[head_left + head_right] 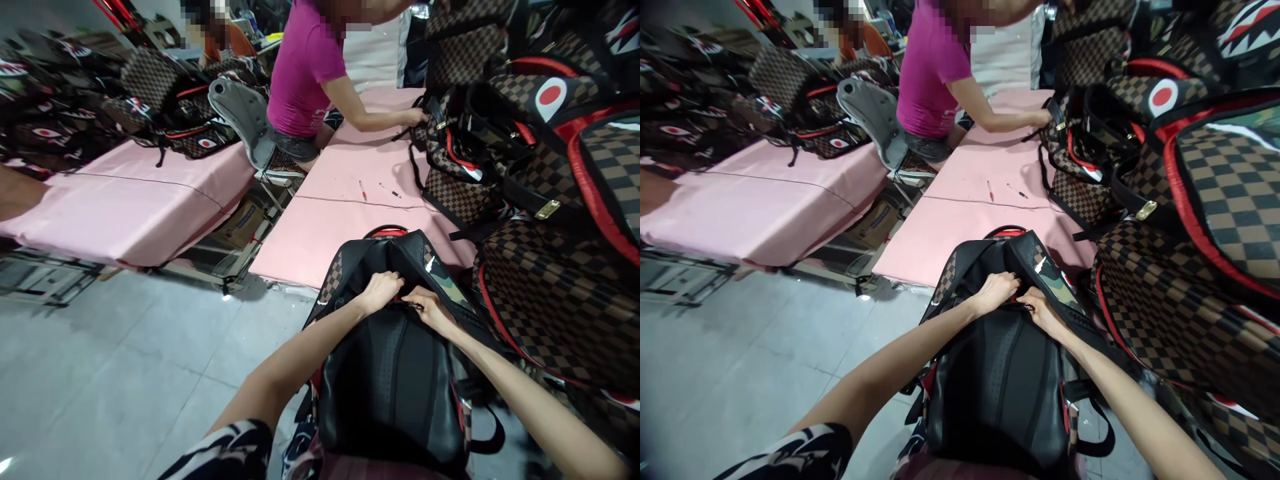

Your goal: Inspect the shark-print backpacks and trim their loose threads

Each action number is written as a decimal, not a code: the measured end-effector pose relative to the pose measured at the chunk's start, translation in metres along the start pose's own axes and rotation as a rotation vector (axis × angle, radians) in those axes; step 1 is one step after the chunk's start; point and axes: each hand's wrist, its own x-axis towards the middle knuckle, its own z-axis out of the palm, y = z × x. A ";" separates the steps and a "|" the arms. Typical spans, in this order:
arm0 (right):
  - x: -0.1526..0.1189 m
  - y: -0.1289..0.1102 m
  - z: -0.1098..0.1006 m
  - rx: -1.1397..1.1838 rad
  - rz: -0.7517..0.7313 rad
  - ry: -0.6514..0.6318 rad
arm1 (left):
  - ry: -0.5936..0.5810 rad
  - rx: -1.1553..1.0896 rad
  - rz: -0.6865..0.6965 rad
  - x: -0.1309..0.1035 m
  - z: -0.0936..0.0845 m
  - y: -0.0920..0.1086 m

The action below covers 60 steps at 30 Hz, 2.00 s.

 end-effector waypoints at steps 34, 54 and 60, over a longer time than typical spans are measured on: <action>0.067 -0.029 -0.042 -0.553 0.159 -0.043 | 0.213 -0.826 -0.129 -0.061 -0.028 -0.020; -0.061 -0.061 -0.003 -0.620 -0.028 -0.182 | 0.529 0.101 0.208 -0.147 0.055 -0.018; -0.057 -0.059 -0.002 -0.630 0.037 -0.201 | 0.535 0.111 0.200 -0.139 0.063 -0.020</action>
